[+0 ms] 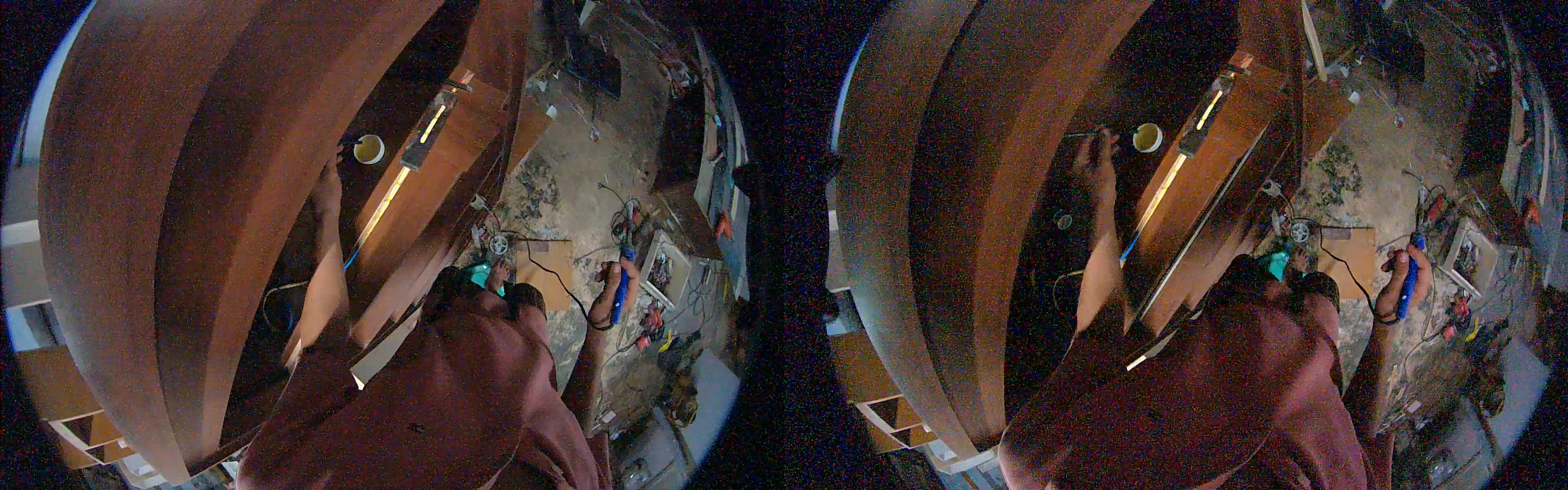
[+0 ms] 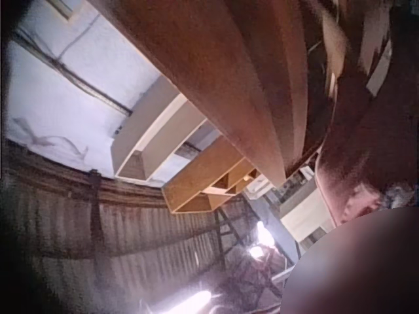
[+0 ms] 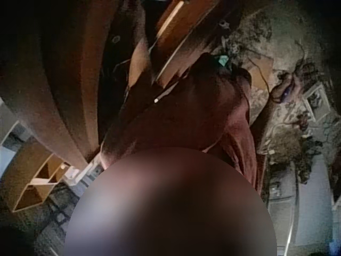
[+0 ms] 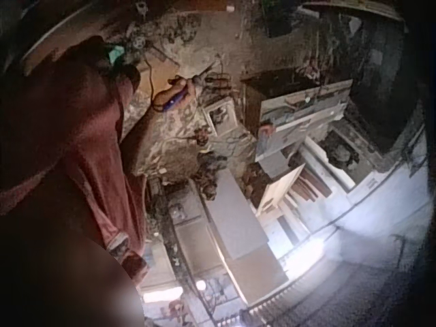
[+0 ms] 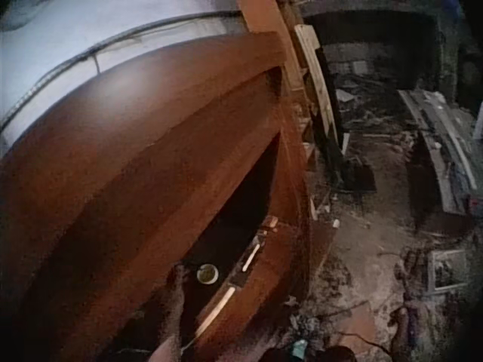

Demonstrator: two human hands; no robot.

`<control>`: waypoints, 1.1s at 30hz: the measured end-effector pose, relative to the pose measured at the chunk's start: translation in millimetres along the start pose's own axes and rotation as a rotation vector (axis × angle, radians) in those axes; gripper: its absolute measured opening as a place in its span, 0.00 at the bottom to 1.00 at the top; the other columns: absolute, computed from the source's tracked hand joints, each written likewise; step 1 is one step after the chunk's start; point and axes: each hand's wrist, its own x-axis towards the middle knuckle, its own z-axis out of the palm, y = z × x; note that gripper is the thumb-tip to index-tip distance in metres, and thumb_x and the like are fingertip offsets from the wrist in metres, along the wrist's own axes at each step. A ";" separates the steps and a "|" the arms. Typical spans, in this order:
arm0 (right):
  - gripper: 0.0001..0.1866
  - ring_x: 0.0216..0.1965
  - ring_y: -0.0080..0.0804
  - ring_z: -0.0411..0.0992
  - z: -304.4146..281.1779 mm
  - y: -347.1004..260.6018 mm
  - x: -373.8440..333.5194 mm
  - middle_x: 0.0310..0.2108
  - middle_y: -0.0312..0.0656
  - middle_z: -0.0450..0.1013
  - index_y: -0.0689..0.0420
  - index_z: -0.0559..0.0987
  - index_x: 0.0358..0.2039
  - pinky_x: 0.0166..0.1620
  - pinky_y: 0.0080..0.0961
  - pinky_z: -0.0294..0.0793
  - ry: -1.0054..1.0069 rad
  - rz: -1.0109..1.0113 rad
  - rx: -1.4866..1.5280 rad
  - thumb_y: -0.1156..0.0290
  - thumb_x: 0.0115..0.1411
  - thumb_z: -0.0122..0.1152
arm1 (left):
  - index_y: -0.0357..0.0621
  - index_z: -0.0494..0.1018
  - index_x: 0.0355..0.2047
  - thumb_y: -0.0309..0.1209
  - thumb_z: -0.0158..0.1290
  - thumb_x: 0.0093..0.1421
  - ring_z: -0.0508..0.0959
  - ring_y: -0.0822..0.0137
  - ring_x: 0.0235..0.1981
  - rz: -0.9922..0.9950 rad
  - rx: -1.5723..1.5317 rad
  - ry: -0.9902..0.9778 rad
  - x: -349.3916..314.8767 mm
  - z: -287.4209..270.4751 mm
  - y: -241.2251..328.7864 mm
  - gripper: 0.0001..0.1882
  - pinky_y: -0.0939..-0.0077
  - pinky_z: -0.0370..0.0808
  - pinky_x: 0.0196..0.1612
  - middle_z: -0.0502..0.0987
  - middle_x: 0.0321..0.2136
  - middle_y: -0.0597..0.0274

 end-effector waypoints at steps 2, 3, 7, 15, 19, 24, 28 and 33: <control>0.12 0.24 0.26 0.71 -6.5 -4.5 1.5 0.28 0.44 0.74 0.62 0.75 0.43 0.27 0.22 0.71 0.023 0.008 -0.004 0.68 0.63 0.59 | 0.34 0.75 0.43 0.33 0.57 0.63 0.81 0.65 0.36 0.022 -0.023 -0.036 6.8 -1.6 -13.8 0.14 0.75 0.79 0.41 0.79 0.38 0.56; 0.13 0.24 0.26 0.71 -6.4 -3.8 0.5 0.28 0.44 0.75 0.62 0.75 0.43 0.27 0.22 0.72 0.040 0.015 -0.007 0.67 0.63 0.59 | 0.34 0.75 0.42 0.33 0.57 0.63 0.81 0.65 0.35 0.009 -0.036 -0.073 10.5 -0.8 -27.1 0.14 0.75 0.79 0.41 0.80 0.38 0.55; 0.13 0.25 0.27 0.71 -6.5 -9.8 -1.8 0.29 0.46 0.75 0.62 0.75 0.43 0.28 0.23 0.72 0.029 0.023 0.039 0.67 0.63 0.60 | 0.34 0.75 0.41 0.32 0.58 0.62 0.81 0.67 0.35 0.223 0.151 0.012 21.0 11.3 -65.3 0.13 0.75 0.79 0.40 0.80 0.36 0.55; 0.13 0.28 0.28 0.74 -0.8 -18.6 -5.4 0.28 0.44 0.75 0.63 0.75 0.43 0.29 0.23 0.73 -0.018 0.016 0.017 0.68 0.63 0.59 | 0.35 0.76 0.37 0.31 0.59 0.61 0.80 0.69 0.32 0.300 0.185 0.082 20.8 15.6 -87.8 0.11 0.75 0.78 0.38 0.81 0.32 0.58; 0.12 0.26 0.26 0.71 1.7 -17.7 -5.4 0.27 0.45 0.75 0.62 0.74 0.43 0.29 0.22 0.71 -0.007 0.013 -0.012 0.67 0.64 0.58 | 0.34 0.76 0.38 0.30 0.59 0.61 0.80 0.69 0.32 0.220 0.174 0.104 19.4 15.3 -82.0 0.11 0.76 0.78 0.38 0.81 0.32 0.58; 0.12 0.25 0.26 0.71 0.8 -16.8 -3.7 0.27 0.44 0.76 0.62 0.74 0.43 0.29 0.22 0.71 -0.026 -0.004 -0.037 0.68 0.64 0.58 | 0.34 0.75 0.39 0.30 0.59 0.61 0.82 0.66 0.34 0.310 0.163 0.084 20.7 15.0 -89.8 0.11 0.75 0.79 0.40 0.81 0.34 0.56; 0.12 0.27 0.28 0.73 -0.4 -18.2 -2.7 0.27 0.44 0.75 0.63 0.75 0.43 0.28 0.23 0.73 -0.023 -0.005 -0.020 0.69 0.63 0.59 | 0.34 0.74 0.41 0.30 0.59 0.60 0.82 0.64 0.35 0.185 0.060 0.117 22.2 11.5 -105.9 0.13 0.74 0.80 0.40 0.80 0.36 0.54; 0.12 0.26 0.28 0.73 1.6 -18.5 -3.2 0.27 0.44 0.75 0.63 0.75 0.42 0.28 0.23 0.73 -0.007 0.003 -0.035 0.69 0.63 0.58 | 0.37 0.69 0.51 0.33 0.57 0.62 0.81 0.58 0.41 -0.179 -0.080 0.211 14.4 6.7 -111.5 0.20 0.69 0.79 0.45 0.76 0.47 0.49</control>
